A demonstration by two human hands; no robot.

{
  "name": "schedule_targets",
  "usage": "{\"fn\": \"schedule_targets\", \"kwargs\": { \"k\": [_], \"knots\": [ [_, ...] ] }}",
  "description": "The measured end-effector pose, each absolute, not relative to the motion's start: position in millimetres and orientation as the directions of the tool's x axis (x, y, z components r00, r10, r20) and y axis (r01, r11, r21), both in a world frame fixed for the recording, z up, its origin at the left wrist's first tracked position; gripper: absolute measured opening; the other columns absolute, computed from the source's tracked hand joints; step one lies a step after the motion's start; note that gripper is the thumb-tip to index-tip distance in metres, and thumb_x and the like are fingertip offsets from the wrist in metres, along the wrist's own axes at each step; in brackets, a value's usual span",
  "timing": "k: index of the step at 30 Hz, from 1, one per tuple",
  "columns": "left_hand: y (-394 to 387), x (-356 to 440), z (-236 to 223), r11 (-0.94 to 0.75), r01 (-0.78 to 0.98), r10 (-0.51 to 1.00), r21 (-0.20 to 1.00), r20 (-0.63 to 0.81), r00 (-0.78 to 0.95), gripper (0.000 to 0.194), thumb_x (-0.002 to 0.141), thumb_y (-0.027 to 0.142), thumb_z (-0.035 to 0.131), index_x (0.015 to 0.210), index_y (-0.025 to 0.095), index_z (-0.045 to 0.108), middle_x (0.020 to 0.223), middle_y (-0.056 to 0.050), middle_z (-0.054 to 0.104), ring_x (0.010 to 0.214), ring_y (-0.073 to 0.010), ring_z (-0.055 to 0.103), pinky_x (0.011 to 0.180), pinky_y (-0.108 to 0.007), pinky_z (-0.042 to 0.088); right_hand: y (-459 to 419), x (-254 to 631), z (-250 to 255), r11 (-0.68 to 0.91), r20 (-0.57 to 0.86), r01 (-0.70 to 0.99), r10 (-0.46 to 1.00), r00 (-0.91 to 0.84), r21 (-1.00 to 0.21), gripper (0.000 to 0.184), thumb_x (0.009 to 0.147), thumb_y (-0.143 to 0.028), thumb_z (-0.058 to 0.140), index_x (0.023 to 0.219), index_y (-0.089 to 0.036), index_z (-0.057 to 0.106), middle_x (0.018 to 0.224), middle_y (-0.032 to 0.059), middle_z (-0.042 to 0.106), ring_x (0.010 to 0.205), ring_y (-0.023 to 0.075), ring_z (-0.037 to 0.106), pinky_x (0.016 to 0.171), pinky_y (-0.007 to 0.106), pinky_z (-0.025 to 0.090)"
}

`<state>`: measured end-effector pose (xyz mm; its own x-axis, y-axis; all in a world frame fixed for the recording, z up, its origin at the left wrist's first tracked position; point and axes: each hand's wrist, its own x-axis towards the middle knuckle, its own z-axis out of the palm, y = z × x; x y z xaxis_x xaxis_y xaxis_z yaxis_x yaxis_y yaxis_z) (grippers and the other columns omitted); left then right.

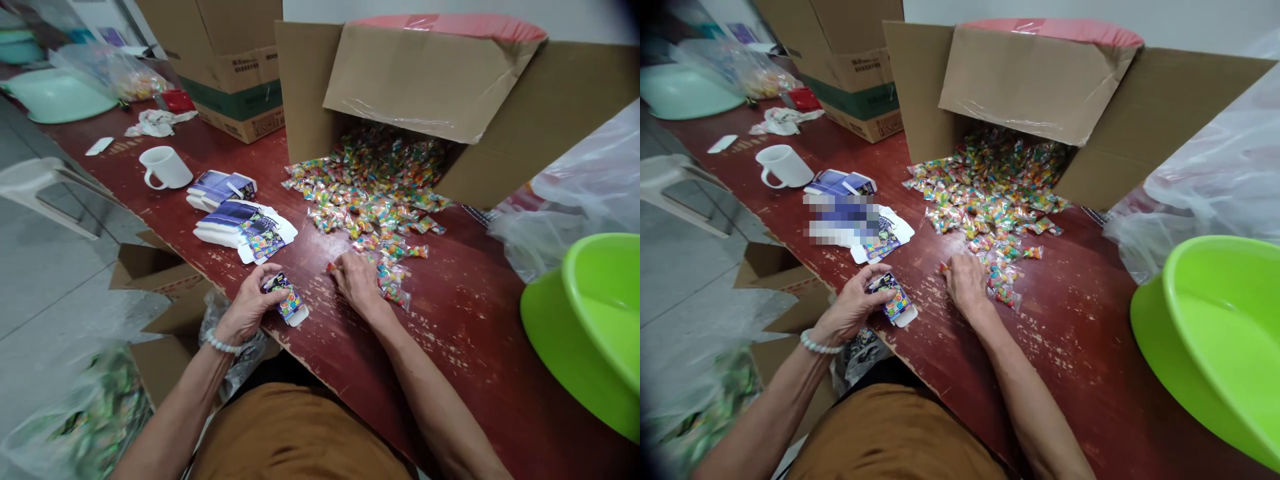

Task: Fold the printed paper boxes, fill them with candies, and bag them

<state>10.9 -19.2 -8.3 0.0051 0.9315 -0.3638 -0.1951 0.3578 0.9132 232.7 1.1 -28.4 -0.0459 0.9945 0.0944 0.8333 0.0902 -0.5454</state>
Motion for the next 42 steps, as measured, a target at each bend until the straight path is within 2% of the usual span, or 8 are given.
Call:
{"fn": "schedule_targets", "kwargs": {
  "k": [3,5,12,21,28,31,34,42],
  "knots": [
    [-17.7,7.1,-4.0,0.391,-0.267,0.916,0.881,-0.399,0.027,0.06,0.054,0.016,0.089,0.107,0.016,0.062,0.077,0.002,0.065,0.062,-0.0114,0.063,0.056,-0.022,0.057,-17.8,222.4,-21.5,0.088,0.018,0.468,0.988,-0.151,-0.88,0.014,0.091,-0.032,0.057,0.093,-0.019,0.064,0.078,0.0021,0.065,0.07,0.0164,0.057,0.066,0.027,0.044],
    [-17.1,6.3,-0.6,0.387,-0.352,0.911,0.852,-0.412,0.003,0.054,0.056,0.016,0.088,0.103,0.016,0.061,0.076,0.001,0.066,0.063,-0.0135,0.065,0.055,-0.025,0.059,-29.9,214.9,-19.6,0.014,-0.04,0.268,0.98,-0.195,-0.963,0.021,0.091,-0.039,0.057,0.094,-0.02,0.064,0.073,-0.0012,0.063,0.062,0.0135,0.053,0.059,0.024,0.041],
    [-25.6,4.5,0.5,0.425,-0.342,0.904,0.838,-0.409,0.122,0.044,0.059,0.012,0.086,0.091,0.018,0.056,0.087,-0.002,0.07,0.073,-0.0191,0.07,0.059,-0.034,0.063,-32.4,213.1,-19.7,0.091,0.064,0.349,0.994,-0.089,-0.933,0.014,0.087,-0.029,0.06,0.09,-0.02,0.069,0.083,0.0026,0.064,0.069,0.0139,0.055,0.061,0.025,0.043],
    [-41.8,25.0,3.6,0.541,0.0,0.672,0.841,-0.433,0.601,0.042,0.072,0.024,0.079,0.11,0.013,0.063,0.087,-0.008,0.07,0.07,-0.0157,0.069,0.062,-0.021,0.051,-27.6,224.4,2.1,0.14,0.108,0.352,0.988,-0.109,-0.925,0.02,0.077,-0.023,0.071,0.096,-0.019,0.063,0.078,-0.0003,0.067,0.067,0.0134,0.06,0.062,0.025,0.046],
    [-47.5,44.0,2.5,0.451,-0.158,0.802,0.878,-0.321,0.503,0.049,0.071,0.015,0.071,0.117,0.019,0.056,0.085,-0.002,0.067,0.057,-0.0097,0.063,0.055,-0.018,0.045,-35.0,223.3,12.4,0.169,0.082,0.311,0.958,-0.274,-0.935,0.013,0.091,-0.026,0.057,0.088,-0.02,0.069,0.078,0.0006,0.066,0.061,0.0123,0.06,0.06,0.025,0.045],
    [-49.4,49.8,4.4,0.479,-0.226,0.834,0.848,-0.36,0.418,0.038,0.082,0.036,0.066,0.113,0.016,0.06,0.079,-0.005,0.069,0.052,-0.0115,0.061,0.05,-0.02,0.046,-33.7,222.4,9.2,0.22,0.168,0.318,0.969,-0.182,-0.922,0.012,0.089,-0.023,0.061,0.084,-0.022,0.073,0.082,0.002,0.06,0.075,0.0148,0.059,0.072,0.029,0.048],
    [-48.6,52.6,7.6,0.551,-0.283,0.822,0.785,-0.451,0.348,0.052,0.087,0.058,0.053,0.105,0.011,0.065,0.074,-0.009,0.071,0.044,-0.0129,0.059,0.043,-0.023,0.047,-34.8,218.0,7.0,0.221,0.164,0.266,0.962,-0.22,-0.938,0.013,0.087,-0.027,0.064,0.081,-0.024,0.075,0.085,0.0027,0.054,0.081,0.0161,0.057,0.073,0.029,0.048],
    [-47.6,52.3,9.6,0.425,-0.32,0.902,0.847,-0.366,0.228,0.043,0.081,0.048,0.069,0.104,0.011,0.067,0.07,-0.005,0.071,0.047,-0.0135,0.061,0.041,-0.023,0.05,-40.5,204.3,-4.5,-0.213,-0.158,-0.251,0.962,-0.225,-0.944,0.046,0.078,-0.043,0.075,0.116,-0.024,0.056,0.083,-0.0006,0.06,0.058,0.0123,0.057,0.053,0.026,0.049]
  ]
}}
